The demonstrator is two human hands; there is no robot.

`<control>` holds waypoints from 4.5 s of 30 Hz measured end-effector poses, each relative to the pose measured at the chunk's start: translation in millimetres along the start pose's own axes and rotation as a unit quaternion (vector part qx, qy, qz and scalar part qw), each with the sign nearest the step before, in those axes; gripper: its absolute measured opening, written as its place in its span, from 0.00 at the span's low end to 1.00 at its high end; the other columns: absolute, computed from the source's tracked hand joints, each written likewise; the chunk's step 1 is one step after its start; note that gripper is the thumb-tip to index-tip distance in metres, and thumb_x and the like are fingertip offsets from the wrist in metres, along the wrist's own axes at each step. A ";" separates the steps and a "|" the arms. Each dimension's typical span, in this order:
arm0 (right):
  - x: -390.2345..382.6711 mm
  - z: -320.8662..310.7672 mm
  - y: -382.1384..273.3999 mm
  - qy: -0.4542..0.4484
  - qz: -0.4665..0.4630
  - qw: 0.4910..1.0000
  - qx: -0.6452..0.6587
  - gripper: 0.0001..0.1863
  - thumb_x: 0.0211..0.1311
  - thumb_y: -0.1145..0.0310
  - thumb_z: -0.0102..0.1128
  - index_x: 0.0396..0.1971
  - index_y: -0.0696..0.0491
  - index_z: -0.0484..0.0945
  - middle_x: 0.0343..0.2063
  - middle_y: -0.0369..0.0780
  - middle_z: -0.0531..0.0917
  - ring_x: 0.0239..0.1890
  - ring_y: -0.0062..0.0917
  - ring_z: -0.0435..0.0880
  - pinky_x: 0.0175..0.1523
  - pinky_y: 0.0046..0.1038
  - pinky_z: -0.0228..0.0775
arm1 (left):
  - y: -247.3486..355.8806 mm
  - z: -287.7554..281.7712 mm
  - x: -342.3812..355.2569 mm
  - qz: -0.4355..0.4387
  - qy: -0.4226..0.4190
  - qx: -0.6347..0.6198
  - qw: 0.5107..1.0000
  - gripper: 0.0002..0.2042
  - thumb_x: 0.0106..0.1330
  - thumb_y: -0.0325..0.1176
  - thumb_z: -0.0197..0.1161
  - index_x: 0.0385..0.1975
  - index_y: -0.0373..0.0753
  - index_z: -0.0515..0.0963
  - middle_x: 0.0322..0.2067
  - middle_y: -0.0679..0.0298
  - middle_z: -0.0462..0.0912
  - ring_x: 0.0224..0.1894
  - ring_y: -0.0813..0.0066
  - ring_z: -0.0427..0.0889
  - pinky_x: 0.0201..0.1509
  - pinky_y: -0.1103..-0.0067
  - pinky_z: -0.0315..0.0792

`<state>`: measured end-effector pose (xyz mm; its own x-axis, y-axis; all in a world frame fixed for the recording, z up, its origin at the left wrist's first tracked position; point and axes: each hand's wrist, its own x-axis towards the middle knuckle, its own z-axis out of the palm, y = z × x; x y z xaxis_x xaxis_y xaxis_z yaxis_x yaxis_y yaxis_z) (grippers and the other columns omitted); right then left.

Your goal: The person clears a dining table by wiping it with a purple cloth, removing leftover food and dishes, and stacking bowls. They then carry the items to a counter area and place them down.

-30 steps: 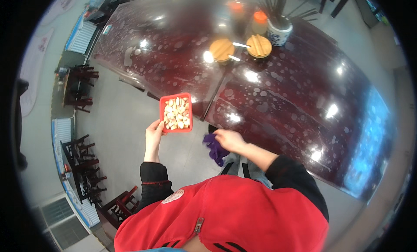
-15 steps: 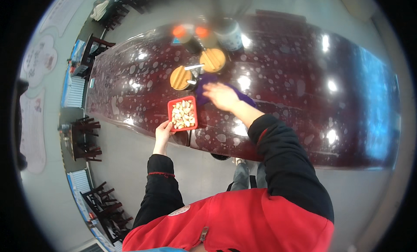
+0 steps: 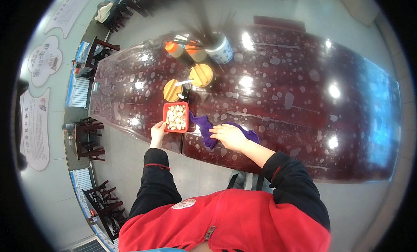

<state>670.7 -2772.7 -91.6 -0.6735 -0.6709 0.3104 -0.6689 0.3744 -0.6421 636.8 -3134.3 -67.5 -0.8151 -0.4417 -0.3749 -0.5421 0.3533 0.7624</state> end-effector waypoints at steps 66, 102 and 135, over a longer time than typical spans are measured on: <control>256.0 -149.4 189.2 0.086 0.052 0.993 -0.067 0.24 0.54 0.79 0.52 0.53 0.47 0.70 0.52 0.45 0.72 0.48 0.34 0.77 0.52 0.29 0.69 | -25.7 75.0 -62.2 0.115 0.279 0.240 0.923 0.08 0.59 0.35 0.59 0.21 0.41 0.73 0.23 0.62 0.76 0.24 0.61 0.76 0.27 0.69 0.69; -134.6 -149.2 109.1 0.374 0.532 0.652 -0.390 0.17 0.54 0.68 0.50 0.43 0.58 0.75 0.45 0.48 0.76 0.48 0.41 0.75 0.55 0.35 0.66 | -42.7 69.3 -58.2 0.144 0.203 0.208 0.946 0.12 0.61 0.39 0.52 0.28 0.36 0.75 0.28 0.52 0.78 0.33 0.53 0.76 0.38 0.67 0.69; -580.0 -462.6 260.0 0.348 0.473 0.724 -0.361 0.09 0.56 0.65 0.49 0.28 0.53 0.78 0.29 0.43 0.78 0.34 0.36 0.77 0.39 0.37 0.70 | 119.0 443.7 -369.1 0.167 -0.169 0.688 0.686 0.56 0.42 0.56 0.70 0.59 0.17 0.48 0.64 0.35 0.42 0.67 0.51 0.50 0.68 0.74 0.51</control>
<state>741.9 -1990.2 -114.3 -0.7655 0.4961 0.4098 0.3753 0.8616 -0.3418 782.5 -2563.3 -72.5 -0.8149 -0.0129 -0.5794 0.1955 0.9350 -0.2958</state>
